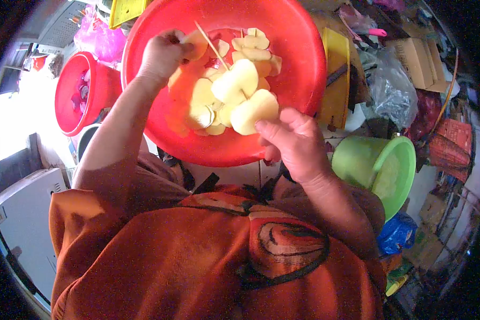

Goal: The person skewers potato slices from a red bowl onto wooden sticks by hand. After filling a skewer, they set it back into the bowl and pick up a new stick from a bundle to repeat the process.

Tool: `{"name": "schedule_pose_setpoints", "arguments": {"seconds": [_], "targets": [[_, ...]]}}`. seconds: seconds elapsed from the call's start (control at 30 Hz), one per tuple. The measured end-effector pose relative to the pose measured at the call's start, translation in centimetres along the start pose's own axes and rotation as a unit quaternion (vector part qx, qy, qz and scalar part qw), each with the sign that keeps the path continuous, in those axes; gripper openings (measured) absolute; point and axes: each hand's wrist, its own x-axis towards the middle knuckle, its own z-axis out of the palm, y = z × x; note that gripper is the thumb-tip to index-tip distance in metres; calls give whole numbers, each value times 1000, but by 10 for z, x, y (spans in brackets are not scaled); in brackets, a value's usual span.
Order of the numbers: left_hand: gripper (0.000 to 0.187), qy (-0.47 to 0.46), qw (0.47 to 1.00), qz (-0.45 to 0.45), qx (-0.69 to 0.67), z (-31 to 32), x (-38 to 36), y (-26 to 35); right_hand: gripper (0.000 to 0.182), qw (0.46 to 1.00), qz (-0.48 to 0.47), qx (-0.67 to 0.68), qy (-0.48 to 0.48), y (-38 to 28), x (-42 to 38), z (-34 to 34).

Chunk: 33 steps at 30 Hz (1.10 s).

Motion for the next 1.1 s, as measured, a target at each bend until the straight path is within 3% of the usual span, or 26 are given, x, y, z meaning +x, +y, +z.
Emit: {"name": "schedule_pose_setpoints", "arguments": {"seconds": [0.03,0.27,0.5,0.67,1.1], "targets": [[15,8,981,-21,-191,-5,0,-1,20,1000,0,-10,-9,-1,-2,2],[17,14,897,-53,-439,-33,-6,9,22,998,16,-29,-54,-2,-4,9],[22,30,881,-47,-471,-44,-5,-2,21,998,11,-21,-60,-3,-7,14],[22,15,906,-3,-423,-48,-6,-6,21,998,9,-20,-64,-3,-6,15],[27,-3,949,13,-315,-43,-28,21,23,999,21,-22,-39,-2,-3,10]]}}
